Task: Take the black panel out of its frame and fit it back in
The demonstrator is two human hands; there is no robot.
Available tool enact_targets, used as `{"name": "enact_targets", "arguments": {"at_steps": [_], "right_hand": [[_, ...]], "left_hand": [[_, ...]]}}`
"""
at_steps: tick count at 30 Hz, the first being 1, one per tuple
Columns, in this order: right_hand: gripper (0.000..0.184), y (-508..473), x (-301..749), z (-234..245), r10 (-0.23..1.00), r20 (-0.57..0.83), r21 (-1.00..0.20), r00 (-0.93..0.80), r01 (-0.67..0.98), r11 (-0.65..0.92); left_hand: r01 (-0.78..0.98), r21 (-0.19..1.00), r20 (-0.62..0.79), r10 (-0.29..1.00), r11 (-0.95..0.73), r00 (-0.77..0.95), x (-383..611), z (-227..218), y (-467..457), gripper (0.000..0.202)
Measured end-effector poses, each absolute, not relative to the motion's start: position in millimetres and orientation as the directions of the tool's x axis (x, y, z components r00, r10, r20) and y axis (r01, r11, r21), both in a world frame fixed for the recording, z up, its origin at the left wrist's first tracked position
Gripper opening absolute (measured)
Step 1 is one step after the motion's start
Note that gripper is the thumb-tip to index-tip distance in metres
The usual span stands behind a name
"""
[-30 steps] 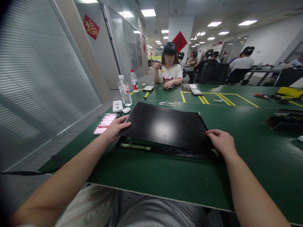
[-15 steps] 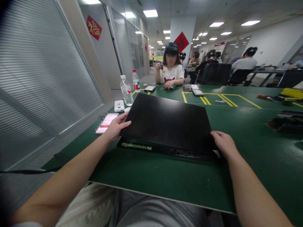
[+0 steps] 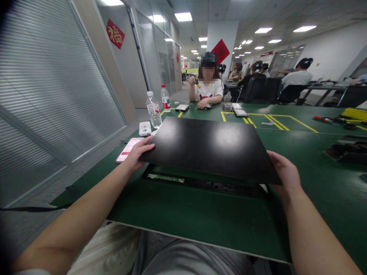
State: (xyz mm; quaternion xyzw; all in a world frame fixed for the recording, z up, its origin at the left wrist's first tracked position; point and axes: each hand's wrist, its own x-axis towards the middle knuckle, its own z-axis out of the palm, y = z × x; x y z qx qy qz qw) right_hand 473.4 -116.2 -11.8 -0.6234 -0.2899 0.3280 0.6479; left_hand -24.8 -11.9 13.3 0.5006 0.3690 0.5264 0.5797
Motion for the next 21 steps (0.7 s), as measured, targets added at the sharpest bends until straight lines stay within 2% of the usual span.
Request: {"name": "enact_targets", "arguments": {"at_steps": [4,9,13,16,21], "right_hand": [[0.029,-124.0,466.7,-3.2,0.822,0.036,-0.995,0.569,-0.055,0.082],[0.024,-127.4,463.4,-1.5,0.844,-0.109,-0.990,0.525,-0.132,-0.045],[0.020,-125.8,468.0,0.1,0.809,-0.132,-0.982,0.573,-0.189,-0.027],[0.017,-124.3,473.8,1.0,0.745,-0.123,-0.976,0.655,-0.217,0.029],[0.022,-119.9,478.4,-1.2,0.571,-0.094,-0.951,0.815,-0.244,0.192]], "left_hand": [[-0.229,0.973,0.079,0.976,-0.030,0.205,-23.3,10.2,-10.9,0.084],[-0.209,0.978,0.033,0.973,0.016,0.226,-24.7,5.6,-7.0,0.068],[-0.171,0.984,-0.003,0.972,0.044,0.233,-22.9,2.4,-4.4,0.050],[-0.082,0.996,-0.006,0.981,0.023,0.195,-19.9,1.2,-4.6,0.041],[0.114,0.987,0.102,0.989,-0.114,0.106,-22.5,-1.1,-2.7,0.037]]}}
